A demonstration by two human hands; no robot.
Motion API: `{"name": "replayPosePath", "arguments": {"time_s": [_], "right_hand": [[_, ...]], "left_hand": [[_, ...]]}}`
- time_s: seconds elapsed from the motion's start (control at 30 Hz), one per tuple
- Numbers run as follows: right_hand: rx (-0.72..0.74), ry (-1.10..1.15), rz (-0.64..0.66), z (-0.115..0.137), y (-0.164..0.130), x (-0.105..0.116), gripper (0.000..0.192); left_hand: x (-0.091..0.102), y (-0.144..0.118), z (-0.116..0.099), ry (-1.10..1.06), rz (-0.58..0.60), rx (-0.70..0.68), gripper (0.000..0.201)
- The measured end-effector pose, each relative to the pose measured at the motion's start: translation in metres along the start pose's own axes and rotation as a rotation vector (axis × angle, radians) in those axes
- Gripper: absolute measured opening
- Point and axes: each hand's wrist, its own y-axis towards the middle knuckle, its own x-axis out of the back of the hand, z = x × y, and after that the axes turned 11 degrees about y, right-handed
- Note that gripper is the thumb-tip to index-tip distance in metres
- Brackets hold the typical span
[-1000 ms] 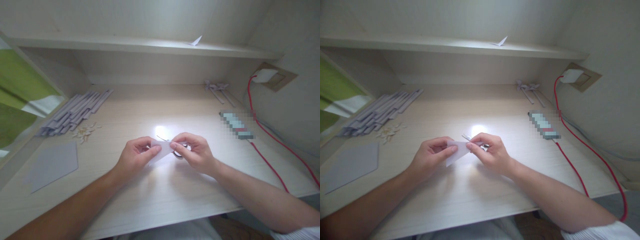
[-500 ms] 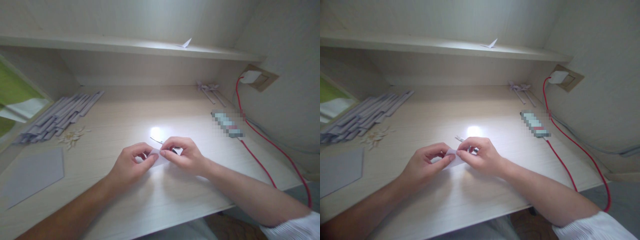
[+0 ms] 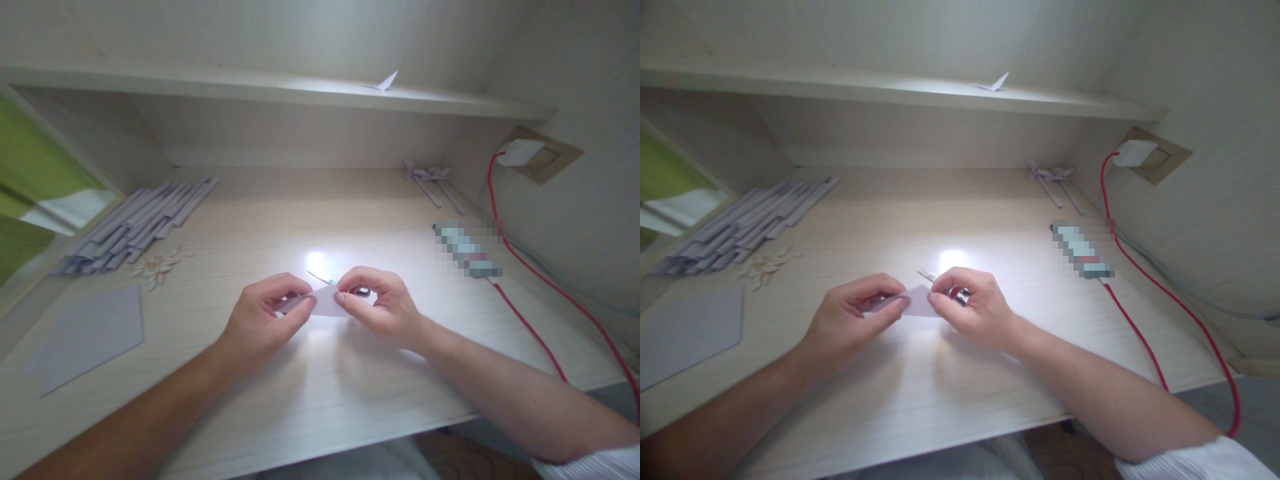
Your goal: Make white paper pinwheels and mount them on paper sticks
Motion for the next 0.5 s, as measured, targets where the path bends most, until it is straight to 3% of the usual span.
{"name": "replayPosePath", "arguments": {"time_s": [0.3,0.5], "right_hand": [[0.045,0.005,0.011,0.0012,-0.0001,-0.0009,0.008],[-0.013,0.081,-0.079,-0.0014,-0.0006,-0.0025,0.007]], "left_hand": [[-0.0006,-0.0006,-0.0034,0.014,-0.008,-0.043,0.008],[0.0006,-0.0004,-0.0038,-0.028,-0.070,-0.026,0.005]]}}
